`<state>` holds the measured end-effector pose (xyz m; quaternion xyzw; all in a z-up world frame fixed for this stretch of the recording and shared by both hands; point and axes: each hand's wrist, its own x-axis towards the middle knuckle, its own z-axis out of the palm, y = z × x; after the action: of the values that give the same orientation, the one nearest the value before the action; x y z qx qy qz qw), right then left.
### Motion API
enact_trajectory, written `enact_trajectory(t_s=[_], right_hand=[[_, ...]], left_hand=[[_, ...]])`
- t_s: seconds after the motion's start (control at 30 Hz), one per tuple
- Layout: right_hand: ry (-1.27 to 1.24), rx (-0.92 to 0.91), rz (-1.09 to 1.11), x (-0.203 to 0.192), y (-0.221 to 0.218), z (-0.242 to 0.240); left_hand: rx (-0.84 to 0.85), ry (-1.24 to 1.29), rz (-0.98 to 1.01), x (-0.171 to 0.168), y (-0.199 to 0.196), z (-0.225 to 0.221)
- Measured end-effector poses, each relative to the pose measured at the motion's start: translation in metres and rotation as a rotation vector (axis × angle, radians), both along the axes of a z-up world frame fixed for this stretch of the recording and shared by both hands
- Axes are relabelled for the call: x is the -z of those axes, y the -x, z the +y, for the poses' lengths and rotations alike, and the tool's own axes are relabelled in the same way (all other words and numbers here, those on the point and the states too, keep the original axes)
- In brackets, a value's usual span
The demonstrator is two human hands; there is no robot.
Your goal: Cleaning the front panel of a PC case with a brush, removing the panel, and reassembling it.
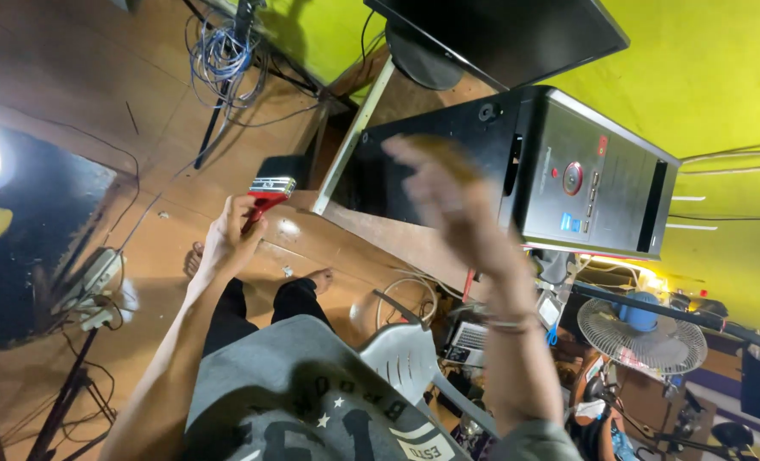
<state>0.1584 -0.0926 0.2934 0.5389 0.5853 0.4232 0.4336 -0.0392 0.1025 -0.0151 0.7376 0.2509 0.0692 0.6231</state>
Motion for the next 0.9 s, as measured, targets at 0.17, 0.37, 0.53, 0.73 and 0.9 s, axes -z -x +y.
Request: enact_trajectory(t_s=[0.17,0.37,0.53,0.73,0.9], right_hand=[[-0.508,0.319,1.346,-0.088,-0.061,-0.017],[-0.304,0.293,1.15,-0.066,-0.105,-0.022],[-0.373,0.221,1.426,-0.049,-0.119,-0.019],[-0.573,0.333,1.584,-0.061,-0.097,-0.006],[-0.596,0.307,1.593,-0.058,-0.101,-0.004]], left_hand=[[0.332,0.001,0.192,-0.031,0.002,-0.022],[0.325,0.047,-0.145,-0.035,-0.019,-0.063],[0.239,0.073,-0.291,-0.102,-0.069,-0.068],[0.222,-0.063,-0.67,-0.165,-0.141,-0.068],[0.257,-0.303,-0.313,-0.145,-0.132,-0.041]])
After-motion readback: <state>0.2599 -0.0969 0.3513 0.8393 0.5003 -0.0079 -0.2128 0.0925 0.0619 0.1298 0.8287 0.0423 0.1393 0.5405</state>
